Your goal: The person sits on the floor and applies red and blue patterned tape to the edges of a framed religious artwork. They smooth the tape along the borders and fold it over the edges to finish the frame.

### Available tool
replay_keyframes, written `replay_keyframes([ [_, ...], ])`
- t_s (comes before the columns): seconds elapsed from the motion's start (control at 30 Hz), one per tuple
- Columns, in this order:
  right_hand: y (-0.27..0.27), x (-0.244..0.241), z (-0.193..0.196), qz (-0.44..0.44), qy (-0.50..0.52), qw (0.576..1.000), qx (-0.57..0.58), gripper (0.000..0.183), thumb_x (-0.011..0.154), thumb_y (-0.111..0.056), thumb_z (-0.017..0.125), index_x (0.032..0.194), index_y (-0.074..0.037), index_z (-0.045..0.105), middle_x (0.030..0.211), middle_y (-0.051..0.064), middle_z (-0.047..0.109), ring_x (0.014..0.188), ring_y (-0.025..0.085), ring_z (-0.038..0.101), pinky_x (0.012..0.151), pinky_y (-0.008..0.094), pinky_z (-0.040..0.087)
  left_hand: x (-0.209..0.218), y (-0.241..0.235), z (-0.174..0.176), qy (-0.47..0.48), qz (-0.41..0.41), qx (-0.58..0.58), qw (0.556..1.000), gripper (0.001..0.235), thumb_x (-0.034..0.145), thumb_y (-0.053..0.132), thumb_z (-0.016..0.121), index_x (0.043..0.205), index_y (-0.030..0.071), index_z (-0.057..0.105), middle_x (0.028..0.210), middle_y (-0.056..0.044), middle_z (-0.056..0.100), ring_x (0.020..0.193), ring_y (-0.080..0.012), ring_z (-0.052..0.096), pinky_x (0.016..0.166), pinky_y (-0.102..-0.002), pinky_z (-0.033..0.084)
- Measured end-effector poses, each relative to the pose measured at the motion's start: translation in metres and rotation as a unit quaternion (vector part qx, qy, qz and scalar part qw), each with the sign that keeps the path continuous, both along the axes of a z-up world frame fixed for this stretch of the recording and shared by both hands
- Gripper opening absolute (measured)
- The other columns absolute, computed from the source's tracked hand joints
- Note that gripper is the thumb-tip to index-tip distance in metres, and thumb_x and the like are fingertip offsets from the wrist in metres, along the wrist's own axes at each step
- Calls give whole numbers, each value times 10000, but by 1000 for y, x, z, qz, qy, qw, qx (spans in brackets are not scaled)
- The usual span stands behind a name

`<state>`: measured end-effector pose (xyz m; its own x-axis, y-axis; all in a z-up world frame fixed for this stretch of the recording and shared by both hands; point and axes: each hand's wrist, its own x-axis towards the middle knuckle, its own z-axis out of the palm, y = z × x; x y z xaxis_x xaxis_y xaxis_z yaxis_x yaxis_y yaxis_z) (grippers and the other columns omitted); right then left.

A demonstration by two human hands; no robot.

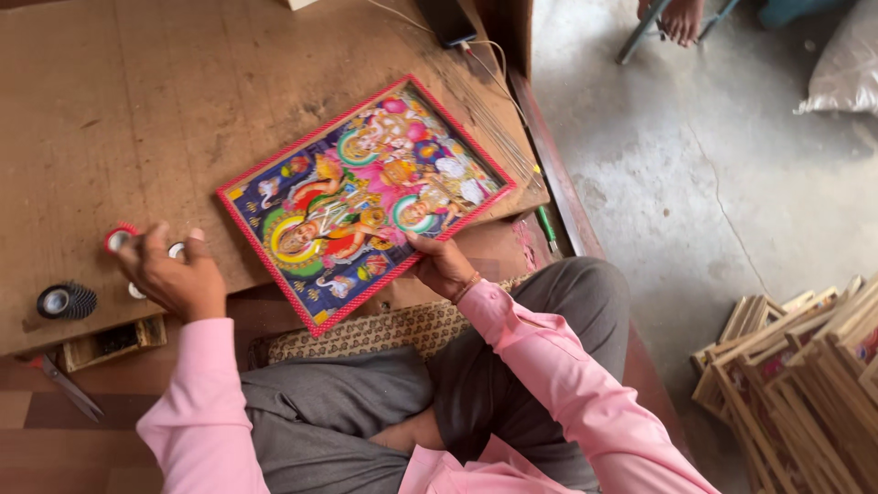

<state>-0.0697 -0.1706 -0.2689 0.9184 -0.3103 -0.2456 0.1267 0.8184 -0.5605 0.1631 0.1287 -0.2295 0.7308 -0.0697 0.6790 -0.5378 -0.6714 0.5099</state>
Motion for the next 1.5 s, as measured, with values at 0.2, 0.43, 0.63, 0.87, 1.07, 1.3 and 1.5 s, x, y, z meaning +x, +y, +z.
replay_keyframes([
  [0.2, 2, -8, -18, 76, 224, 968, -82, 404, 904, -364, 752, 1031, 17, 697, 847, 151, 732, 706, 267, 738, 631, 404, 639, -52, -44, -9, 60, -95, 26, 993, 332, 933, 158, 796, 1225, 31, 702, 1133, -174, 658, 1138, -405, 568, 1034, -525, 437],
  [0.43, 13, -11, -13, 51, 226, 963, -135, 385, 899, -331, 799, 932, 42, 710, 751, 133, 710, 601, 244, 712, 524, 355, 590, -70, -57, -8, 31, -86, 60, 994, 396, 869, 220, 806, 1202, 24, 715, 1131, -219, 639, 1122, -431, 569, 1058, -536, 428],
  [0.63, 22, -30, 62, -5, 161, 945, -284, 416, 842, -280, 840, 1059, 46, 701, 778, 77, 733, 607, 150, 693, 494, 288, 558, -74, -47, -26, 56, -75, 43, 995, 472, 865, 234, 845, 1260, 18, 704, 1077, -194, 660, 1087, -390, 581, 1095, -512, 438],
  [0.87, -45, -90, 167, -459, -54, 624, -630, 321, 978, -186, 760, 1209, -14, 619, 882, 67, 721, 705, 102, 680, 616, 263, 520, -89, -28, -72, 306, -79, -264, 911, 481, 850, 96, 826, 1237, -77, 599, 1169, -174, 647, 982, -212, 619, 861, -348, 518],
  [1.07, -72, -75, 131, -369, 66, 798, -472, 157, 969, -134, 741, 998, 20, 758, 814, 84, 729, 694, 95, 664, 625, 248, 534, -105, -36, -96, 448, -112, -368, 807, 494, 892, 72, 743, 1288, -88, 495, 1216, -195, 650, 1020, -215, 656, 855, -329, 551],
  [1.3, -61, -68, 133, -406, 32, 837, -364, 758, 907, -95, 762, 1550, -69, 362, 962, 77, 743, 779, 79, 674, 687, 230, 559, -126, -50, -76, 411, -93, -225, 878, 742, 882, 245, 785, 1459, -86, 455, 1378, -226, 617, 1162, -275, 620, 1006, -412, 499],
  [1.5, -55, -88, 156, -517, -67, 805, -282, 826, 918, -110, 742, 1586, -135, 258, 1159, 47, 700, 821, 61, 639, 729, 225, 558, -154, -62, -58, 236, -55, 138, 960, 1220, 731, 551, 846, 1636, -32, 272, 1589, -385, 279, 1485, -510, 315, 1196, -509, 299],
])
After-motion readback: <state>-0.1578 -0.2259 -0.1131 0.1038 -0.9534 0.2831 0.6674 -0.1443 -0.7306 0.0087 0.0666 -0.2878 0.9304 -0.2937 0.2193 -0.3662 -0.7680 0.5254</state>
